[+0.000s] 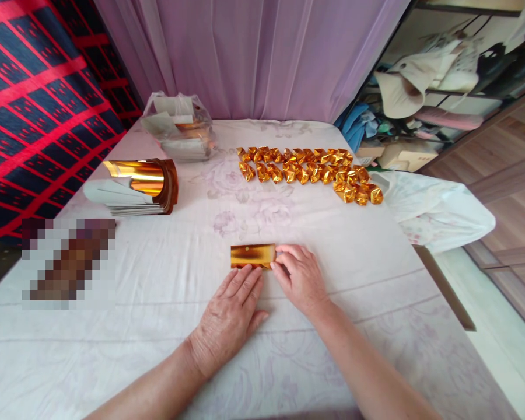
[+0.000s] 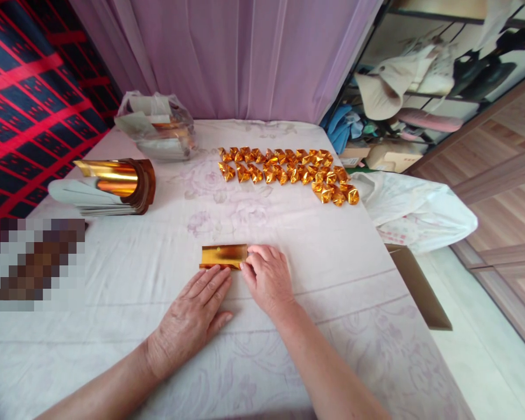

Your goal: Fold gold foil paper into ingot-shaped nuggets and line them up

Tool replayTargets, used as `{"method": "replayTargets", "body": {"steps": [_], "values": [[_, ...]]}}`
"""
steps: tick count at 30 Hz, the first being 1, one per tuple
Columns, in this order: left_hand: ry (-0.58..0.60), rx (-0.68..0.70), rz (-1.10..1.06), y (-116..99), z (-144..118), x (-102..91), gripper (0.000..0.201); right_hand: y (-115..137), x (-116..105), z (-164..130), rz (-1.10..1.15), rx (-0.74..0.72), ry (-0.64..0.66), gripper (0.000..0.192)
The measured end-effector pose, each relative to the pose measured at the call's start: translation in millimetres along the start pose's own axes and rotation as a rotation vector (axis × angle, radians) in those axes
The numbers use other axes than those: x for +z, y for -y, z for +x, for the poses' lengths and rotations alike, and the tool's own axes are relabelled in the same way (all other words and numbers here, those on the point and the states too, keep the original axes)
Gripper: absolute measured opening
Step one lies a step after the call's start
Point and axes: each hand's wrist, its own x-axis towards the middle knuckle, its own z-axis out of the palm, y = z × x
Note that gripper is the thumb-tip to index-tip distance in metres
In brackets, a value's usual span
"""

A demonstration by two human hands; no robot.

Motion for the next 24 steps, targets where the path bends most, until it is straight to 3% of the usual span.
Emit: {"method": "replayTargets", "body": {"steps": [24], "values": [[0.057,-0.065,-0.102,0.8,2.2,1.3,0.052,0.2,0.9,-1.5,-0.008,0.017,-0.023,0.015]]}}
